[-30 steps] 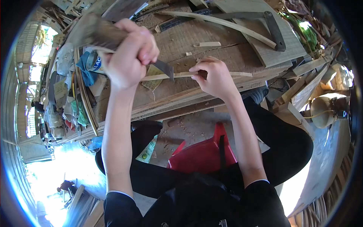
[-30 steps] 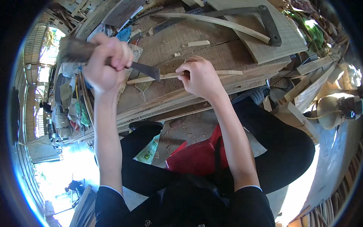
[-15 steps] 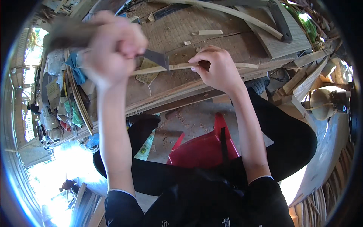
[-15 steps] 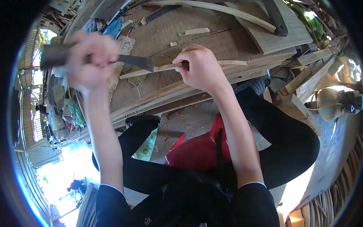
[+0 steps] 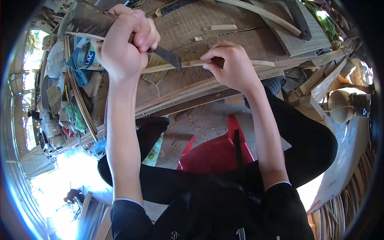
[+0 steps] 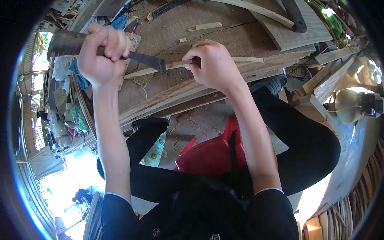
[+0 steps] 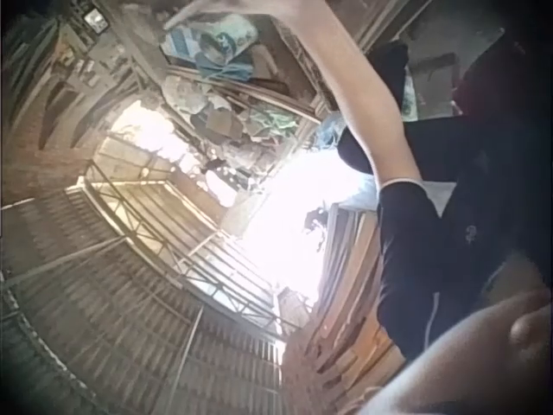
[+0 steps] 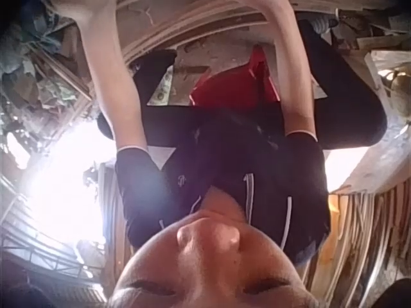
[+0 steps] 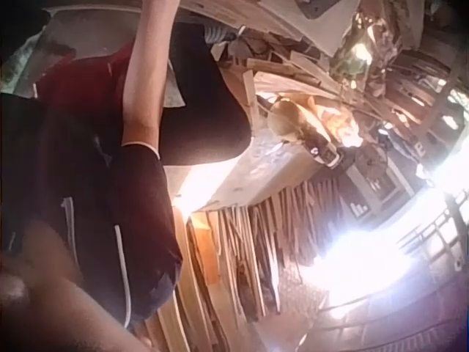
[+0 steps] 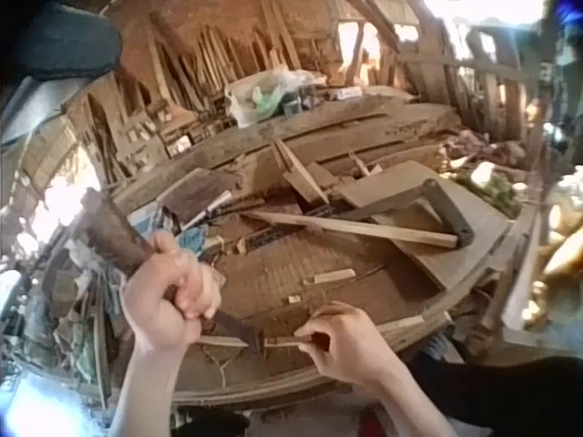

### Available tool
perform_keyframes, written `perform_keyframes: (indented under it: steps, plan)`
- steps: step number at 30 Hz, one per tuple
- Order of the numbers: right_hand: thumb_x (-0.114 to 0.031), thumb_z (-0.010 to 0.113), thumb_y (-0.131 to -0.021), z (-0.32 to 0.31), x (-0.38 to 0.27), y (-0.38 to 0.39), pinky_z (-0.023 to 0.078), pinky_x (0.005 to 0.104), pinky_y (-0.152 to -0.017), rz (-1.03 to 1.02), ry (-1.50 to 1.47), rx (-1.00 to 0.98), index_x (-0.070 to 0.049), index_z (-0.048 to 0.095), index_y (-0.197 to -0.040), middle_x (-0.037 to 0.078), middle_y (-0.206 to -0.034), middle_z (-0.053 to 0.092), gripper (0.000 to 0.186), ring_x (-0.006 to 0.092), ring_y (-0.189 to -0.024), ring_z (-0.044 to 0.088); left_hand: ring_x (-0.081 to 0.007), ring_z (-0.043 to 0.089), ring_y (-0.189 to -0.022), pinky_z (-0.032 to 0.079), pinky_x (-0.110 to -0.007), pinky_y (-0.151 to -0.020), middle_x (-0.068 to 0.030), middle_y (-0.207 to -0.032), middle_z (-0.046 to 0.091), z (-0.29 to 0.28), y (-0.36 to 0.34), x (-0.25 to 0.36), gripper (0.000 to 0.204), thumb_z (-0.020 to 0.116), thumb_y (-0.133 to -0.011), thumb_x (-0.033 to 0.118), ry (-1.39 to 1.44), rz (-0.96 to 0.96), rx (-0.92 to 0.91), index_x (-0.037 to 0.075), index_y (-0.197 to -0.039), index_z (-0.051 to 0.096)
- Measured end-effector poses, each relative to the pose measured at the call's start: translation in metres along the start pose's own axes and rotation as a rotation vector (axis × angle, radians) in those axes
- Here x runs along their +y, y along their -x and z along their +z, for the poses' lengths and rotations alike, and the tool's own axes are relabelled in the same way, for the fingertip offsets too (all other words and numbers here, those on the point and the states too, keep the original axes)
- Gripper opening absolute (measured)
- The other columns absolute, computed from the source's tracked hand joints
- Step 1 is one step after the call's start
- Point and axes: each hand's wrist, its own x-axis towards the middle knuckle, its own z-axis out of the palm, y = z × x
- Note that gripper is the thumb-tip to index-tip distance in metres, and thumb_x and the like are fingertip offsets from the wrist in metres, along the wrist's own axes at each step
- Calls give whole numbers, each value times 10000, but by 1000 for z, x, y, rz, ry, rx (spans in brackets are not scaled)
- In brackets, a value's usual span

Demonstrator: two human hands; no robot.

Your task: Carving and shaping small wooden pieces using a chisel and a mallet.

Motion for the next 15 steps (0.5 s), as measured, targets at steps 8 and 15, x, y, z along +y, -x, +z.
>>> perform_keyframes:
  steps: [8, 15]
  plan:
    - [16, 742, -702, -1, -1, -3, 532, 325, -681, 27, 25, -13, -29, 724, -884, 124, -850, 666, 188, 253, -724, 656, -112, 292, -415, 295, -306, -461, 8, -484, 332, -32, 6, -11, 237, 505, -830, 124, 169, -36, 167, 123, -632, 373]
    - [-44, 760, -691, -6, -11, -15, 507, 304, -670, 17, -74, 11, 1, 706, -870, 129, -884, 674, 192, 240, -752, 663, -126, 321, -384, 318, -314, -413, -3, -459, 347, -20, 7, -17, 255, 495, -859, 48, 217, 36, 144, 84, -621, 408]
